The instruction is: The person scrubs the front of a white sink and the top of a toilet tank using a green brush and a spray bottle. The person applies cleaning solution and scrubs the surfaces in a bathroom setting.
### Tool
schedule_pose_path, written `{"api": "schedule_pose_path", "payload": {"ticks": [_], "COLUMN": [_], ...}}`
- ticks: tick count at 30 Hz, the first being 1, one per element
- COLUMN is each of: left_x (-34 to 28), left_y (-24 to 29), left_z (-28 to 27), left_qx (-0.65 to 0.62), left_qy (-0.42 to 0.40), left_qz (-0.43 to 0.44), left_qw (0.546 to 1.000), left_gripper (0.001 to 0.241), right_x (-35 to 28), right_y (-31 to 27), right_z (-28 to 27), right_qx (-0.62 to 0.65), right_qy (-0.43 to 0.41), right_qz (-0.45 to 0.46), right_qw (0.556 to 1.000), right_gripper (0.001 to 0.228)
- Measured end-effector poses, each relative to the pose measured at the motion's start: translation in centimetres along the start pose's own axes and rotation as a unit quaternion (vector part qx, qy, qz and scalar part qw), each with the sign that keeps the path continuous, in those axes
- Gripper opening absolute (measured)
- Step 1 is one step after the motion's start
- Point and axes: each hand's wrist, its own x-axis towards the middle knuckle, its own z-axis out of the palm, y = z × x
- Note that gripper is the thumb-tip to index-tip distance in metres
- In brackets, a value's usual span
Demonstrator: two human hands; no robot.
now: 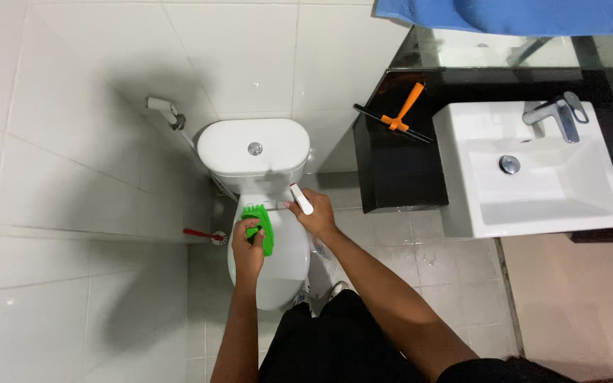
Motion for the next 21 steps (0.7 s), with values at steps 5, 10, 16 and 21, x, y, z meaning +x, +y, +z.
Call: {"api": "schedule_pose_path", "payload": {"ticks": [5, 10, 16, 21], "left_x": [0.2, 0.1, -0.4, -0.3], "left_y": [-0.9, -2.1, -2.4, -2.4], "left_z": [-0.6, -1.5, -2.2, -2.8], "left_qx": [-0.008, -0.007, -0.018, -0.031], "left_qy": [0.007, 0.020, 0.029, 0.034], "left_qz": [0.005, 0.015, 0.014, 0.026], "left_qw": [1.000, 1.000, 0.999, 0.999], "left_gripper": [0.022, 0.022, 0.022, 0.021], "right_x": [0.2, 0.0, 0.0, -0.4], "right_y": [-0.6, -2.2, -2.5, -3.6], "right_z": [1.0, 1.6, 3.2, 3.9], "right_qx": [0.000, -0.009, 0.036, 0.023], "right_qy": [-0.011, -0.024, -0.073, -0.085], "right_qz": [-0.024, -0.015, -0.068, -0.051], "right_qw": [1.000, 1.000, 0.994, 0.995], "right_gripper": [0.024, 0.019, 0.026, 0.024]}}
